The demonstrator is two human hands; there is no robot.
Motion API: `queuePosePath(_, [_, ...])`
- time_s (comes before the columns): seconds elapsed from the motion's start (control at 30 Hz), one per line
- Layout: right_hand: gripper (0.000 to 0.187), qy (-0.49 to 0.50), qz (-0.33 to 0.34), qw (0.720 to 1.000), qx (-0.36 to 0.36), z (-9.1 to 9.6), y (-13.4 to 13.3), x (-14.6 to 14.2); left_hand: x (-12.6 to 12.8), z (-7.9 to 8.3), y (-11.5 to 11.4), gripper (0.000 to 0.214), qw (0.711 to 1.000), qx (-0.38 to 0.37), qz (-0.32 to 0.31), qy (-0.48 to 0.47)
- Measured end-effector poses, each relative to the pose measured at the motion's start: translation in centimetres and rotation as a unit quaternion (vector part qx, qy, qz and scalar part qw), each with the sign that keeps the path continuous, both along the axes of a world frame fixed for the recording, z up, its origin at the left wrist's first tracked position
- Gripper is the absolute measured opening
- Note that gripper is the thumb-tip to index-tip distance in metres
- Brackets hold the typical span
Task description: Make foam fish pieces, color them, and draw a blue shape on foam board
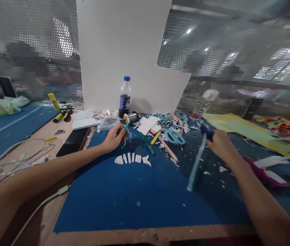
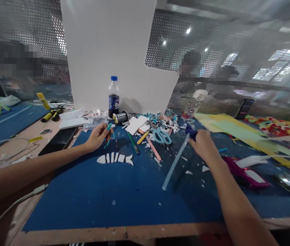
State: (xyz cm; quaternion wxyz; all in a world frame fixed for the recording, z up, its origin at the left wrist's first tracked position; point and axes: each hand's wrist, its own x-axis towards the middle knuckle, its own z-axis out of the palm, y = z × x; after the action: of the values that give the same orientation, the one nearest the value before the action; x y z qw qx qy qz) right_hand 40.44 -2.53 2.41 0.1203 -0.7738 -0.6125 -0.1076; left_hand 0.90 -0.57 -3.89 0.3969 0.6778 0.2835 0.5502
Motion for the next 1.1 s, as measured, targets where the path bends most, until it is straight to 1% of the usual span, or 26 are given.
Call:
queuePosePath(0.07, [0.018,0.071,-0.01,0.996,0.052,1.3,-0.7,-0.9,0.0,0.1,0.2,0.039,1.0,0.0,0.002,-0.009])
queuePosePath(0.1, [0.018,0.112,-0.007,0.991,0.075,1.9,-1.2,-1.6,0.1,0.2,0.3,0.04,1.0,0.001,0.005,-0.013])
queuePosePath(0.13, [0.021,0.154,-0.002,0.983,0.097,2.4,-1.7,-2.5,0.1,0.2,0.3,0.04,1.0,0.001,0.008,-0.014])
queuePosePath(0.2, [0.033,0.254,0.057,0.961,0.095,3.0,-2.6,-4.8,0.2,0.2,0.5,0.038,1.0,0.002,0.015,-0.012])
queuePosePath(0.27, [0.035,0.363,0.131,0.919,0.085,3.0,-3.0,-7.3,0.2,0.1,0.8,0.034,1.0,0.002,0.026,-0.003])
queuePosePath(0.33, [0.034,0.452,0.18,0.872,0.059,2.6,-2.5,-9.7,0.1,-0.2,1.1,0.03,0.999,0.007,0.044,0.008])
queuePosePath(0.4, [0.032,0.522,0.214,0.826,0.007,2.0,-1.4,-11.6,0.0,-0.5,1.4,0.026,0.997,0.015,0.073,0.019])
queuePosePath(0.5, [0.028,0.595,0.239,0.763,-0.077,0.8,0.4,-13.7,-0.2,-0.9,1.8,0.021,0.992,0.024,0.116,0.045])
queuePosePath(0.6, [0.024,0.641,0.252,0.713,-0.133,-0.4,1.5,-15.0,-0.3,-0.8,1.9,0.02,0.988,0.034,0.134,0.074])
queuePosePath(0.67, [0.023,0.661,0.257,0.689,-0.146,-1.2,1.7,-15.6,-0.3,-0.6,1.7,0.02,0.986,0.048,0.135,0.088])
queuePosePath(0.73, [0.024,0.675,0.261,0.675,-0.145,-1.8,1.8,-15.9,-0.2,-0.3,1.3,0.02,0.983,0.069,0.134,0.101])
queuePosePath(0.83, [0.026,0.681,0.267,0.67,-0.127,-2.8,1.6,-16.3,-0.2,0.2,0.7,0.017,0.968,0.139,0.139,0.156])
queuePosePath(0.9, [0.027,0.679,0.271,0.674,-0.107,-3.3,1.3,-16.5,-0.1,0.3,0.3,0.013,0.944,0.204,0.149,0.21])
queuePosePath(0.97, [0.029,0.67,0.277,0.682,-0.091,-3.7,0.8,-16.8,0.0,0.3,0.1,0.011,0.914,0.262,0.161,0.265])
queuePosePath(1.1, [0.041,0.638,0.286,0.71,-0.083,-4.0,-0.5,-17.5,0.1,0.2,-0.4,0.013,0.853,0.331,0.186,0.358])
